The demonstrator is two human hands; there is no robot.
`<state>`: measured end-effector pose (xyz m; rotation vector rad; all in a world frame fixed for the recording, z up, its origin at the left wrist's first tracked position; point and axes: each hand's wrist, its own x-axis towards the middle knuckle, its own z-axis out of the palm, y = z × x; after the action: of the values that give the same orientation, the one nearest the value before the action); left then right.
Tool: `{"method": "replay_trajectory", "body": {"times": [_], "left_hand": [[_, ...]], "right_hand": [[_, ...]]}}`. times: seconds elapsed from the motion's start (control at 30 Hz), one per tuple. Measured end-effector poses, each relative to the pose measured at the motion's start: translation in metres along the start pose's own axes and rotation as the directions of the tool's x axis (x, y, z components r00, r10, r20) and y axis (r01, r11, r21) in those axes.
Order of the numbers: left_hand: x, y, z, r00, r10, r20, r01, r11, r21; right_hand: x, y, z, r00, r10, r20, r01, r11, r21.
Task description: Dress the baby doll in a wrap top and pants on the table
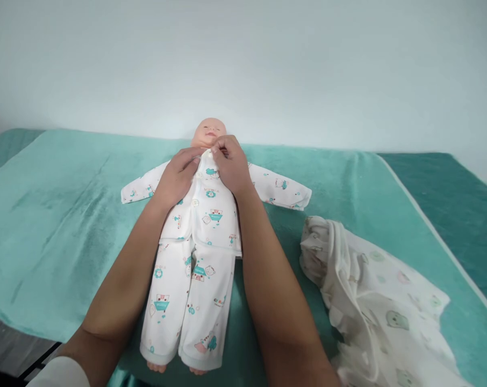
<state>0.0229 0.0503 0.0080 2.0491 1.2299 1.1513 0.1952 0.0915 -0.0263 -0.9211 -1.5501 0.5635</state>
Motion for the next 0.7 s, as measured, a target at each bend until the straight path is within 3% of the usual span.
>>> {"method": "replay_trajectory", "body": {"times": [0.3, 0.7], "left_hand": [[-0.005, 0.000, 0.004, 0.986, -0.063, -0.153, 0.051, 0.996, -0.075], [-0.010, -0.001, 0.004, 0.985, -0.019, -0.170, 0.001, 0.994, -0.105]], "right_hand": [[0.000, 0.001, -0.002, 0.991, -0.130, 0.022, 0.128, 0.989, 0.081], [-0.004, -0.012, -0.003, 0.995, -0.047, 0.088, 0.034, 0.988, 0.148]]}}
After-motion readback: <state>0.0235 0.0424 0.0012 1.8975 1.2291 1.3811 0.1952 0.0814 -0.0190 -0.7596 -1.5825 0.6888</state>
